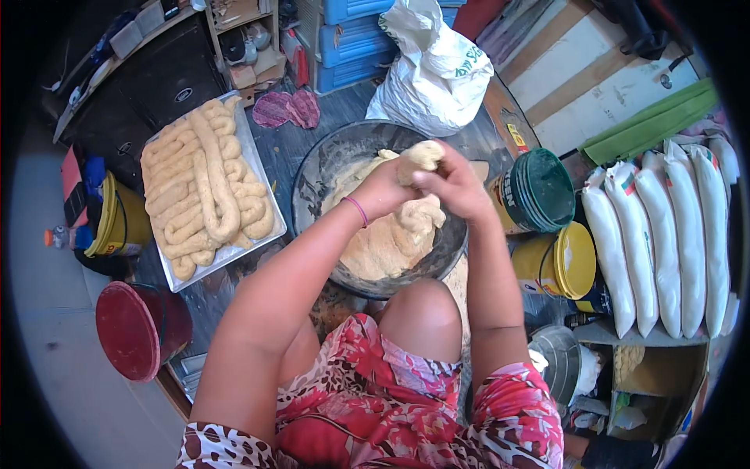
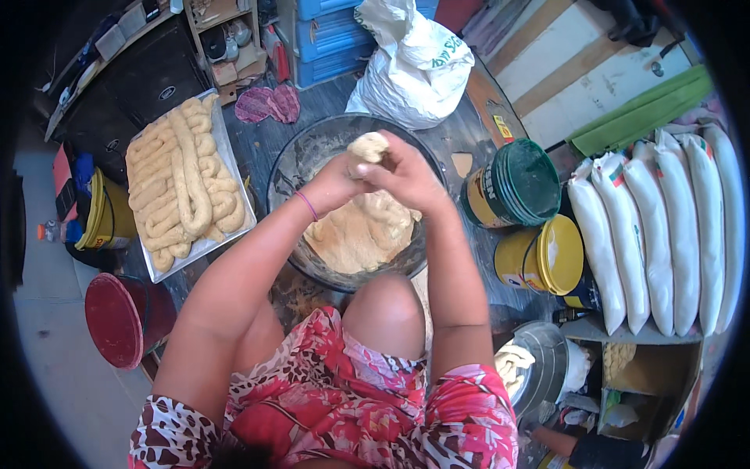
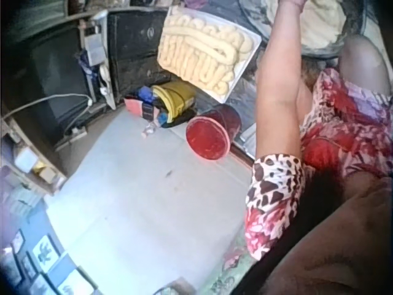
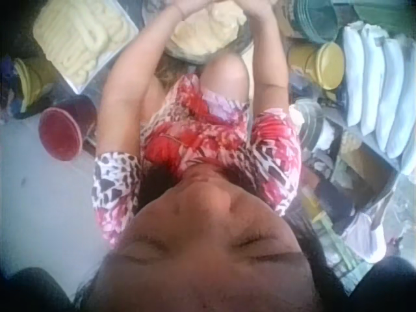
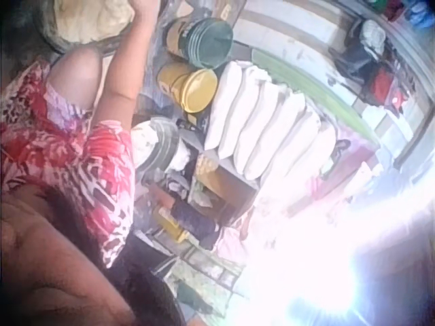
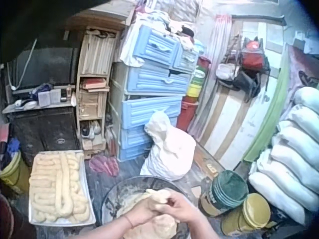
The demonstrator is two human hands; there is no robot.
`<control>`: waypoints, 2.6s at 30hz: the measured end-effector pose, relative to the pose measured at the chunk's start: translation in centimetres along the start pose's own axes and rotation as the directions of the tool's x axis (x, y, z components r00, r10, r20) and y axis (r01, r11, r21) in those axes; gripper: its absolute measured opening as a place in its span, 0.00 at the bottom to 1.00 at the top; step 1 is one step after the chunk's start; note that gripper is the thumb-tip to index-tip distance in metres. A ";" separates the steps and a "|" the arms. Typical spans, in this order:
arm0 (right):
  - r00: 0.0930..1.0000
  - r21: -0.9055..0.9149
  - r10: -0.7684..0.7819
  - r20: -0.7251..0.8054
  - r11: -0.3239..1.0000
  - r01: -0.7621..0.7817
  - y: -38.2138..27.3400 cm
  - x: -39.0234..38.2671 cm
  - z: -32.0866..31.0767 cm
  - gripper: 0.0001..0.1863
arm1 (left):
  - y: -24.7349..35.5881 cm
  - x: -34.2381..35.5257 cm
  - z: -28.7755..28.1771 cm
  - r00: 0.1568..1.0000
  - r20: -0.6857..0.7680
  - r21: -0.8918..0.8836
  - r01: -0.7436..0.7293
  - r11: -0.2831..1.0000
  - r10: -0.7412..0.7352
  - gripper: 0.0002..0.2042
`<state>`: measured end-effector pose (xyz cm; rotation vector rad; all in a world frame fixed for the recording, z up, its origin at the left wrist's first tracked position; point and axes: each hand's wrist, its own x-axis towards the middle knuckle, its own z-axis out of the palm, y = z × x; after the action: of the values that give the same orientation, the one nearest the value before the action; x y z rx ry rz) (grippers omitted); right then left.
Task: The person kneads dough in a large bowl by hand, stretches and shapes it into long strips, and arranges the strips onto a metal tray.
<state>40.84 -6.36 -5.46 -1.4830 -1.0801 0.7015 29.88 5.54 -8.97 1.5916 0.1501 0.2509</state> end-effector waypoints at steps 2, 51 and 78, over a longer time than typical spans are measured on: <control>0.973 -0.384 -0.226 -0.045 0.903 0.191 3.6 0.9 -0.3 0.28 | -0.2 0.8 -1.1 0.985 -0.091 -0.063 0.142 0.988 -0.147 0.18; 0.799 -0.708 0.444 -0.406 0.400 -0.582 37.1 -9.6 -2.7 0.30 | -31.5 -8.9 3.9 0.747 0.090 0.909 0.208 0.361 -0.658 0.37; 0.944 -0.966 0.285 0.165 0.241 0.096 33.8 -5.9 5.2 0.31 | -32.6 -7.3 0.7 0.853 -0.365 0.855 0.465 0.228 -0.373 0.28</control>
<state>42.12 -8.27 -40.14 -2.6117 -1.8870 0.2603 24.96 4.25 -41.99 2.6200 0.9516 -0.2989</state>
